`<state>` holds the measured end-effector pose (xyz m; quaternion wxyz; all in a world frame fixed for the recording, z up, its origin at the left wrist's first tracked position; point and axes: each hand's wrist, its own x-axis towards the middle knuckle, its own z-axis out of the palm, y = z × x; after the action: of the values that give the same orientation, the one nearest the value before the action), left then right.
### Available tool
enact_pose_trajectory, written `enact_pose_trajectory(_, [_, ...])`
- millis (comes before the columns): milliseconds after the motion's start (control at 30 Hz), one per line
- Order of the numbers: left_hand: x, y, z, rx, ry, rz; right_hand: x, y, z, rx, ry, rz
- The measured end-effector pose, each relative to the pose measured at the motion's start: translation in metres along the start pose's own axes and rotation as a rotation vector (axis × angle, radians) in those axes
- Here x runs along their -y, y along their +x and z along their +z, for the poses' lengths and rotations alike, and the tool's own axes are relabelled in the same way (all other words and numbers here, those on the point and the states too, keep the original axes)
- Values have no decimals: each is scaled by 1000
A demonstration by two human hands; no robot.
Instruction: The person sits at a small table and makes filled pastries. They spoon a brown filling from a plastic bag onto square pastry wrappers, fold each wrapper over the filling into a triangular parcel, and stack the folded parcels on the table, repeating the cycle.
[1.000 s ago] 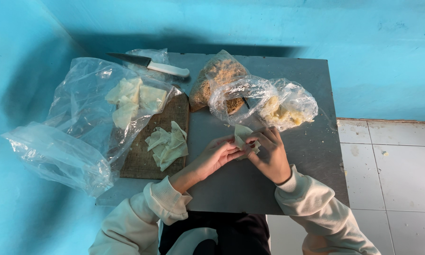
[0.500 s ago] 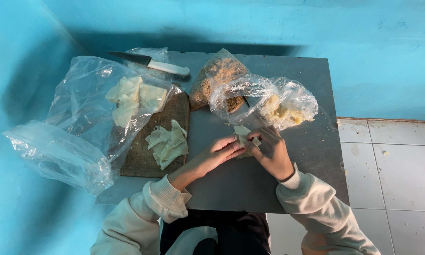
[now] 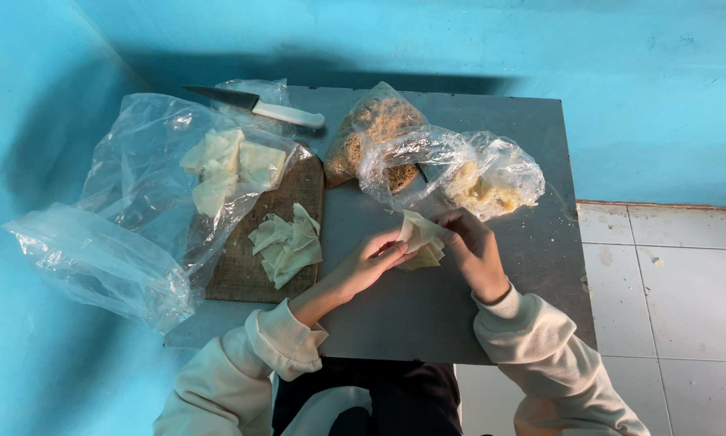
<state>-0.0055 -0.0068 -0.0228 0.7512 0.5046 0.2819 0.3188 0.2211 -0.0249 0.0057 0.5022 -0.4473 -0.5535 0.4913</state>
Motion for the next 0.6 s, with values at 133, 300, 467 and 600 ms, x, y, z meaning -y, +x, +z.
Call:
enact_pose_trajectory(133, [0, 1, 1, 16, -92, -7, -7, 5, -6, -98, 99, 21])
enact_pose_trajectory(300, [0, 3, 0, -28, -85, -21, -7, 10, -12, -210, 305, 167])
enact_pose_trajectory(467, [0, 3, 0, -68, -93, -59, -3, 12, -12, -219, 419, 165])
enact_pose_trajectory(600, [2, 3, 0, -62, -71, -81, 2, 12, -13, -246, 386, 114])
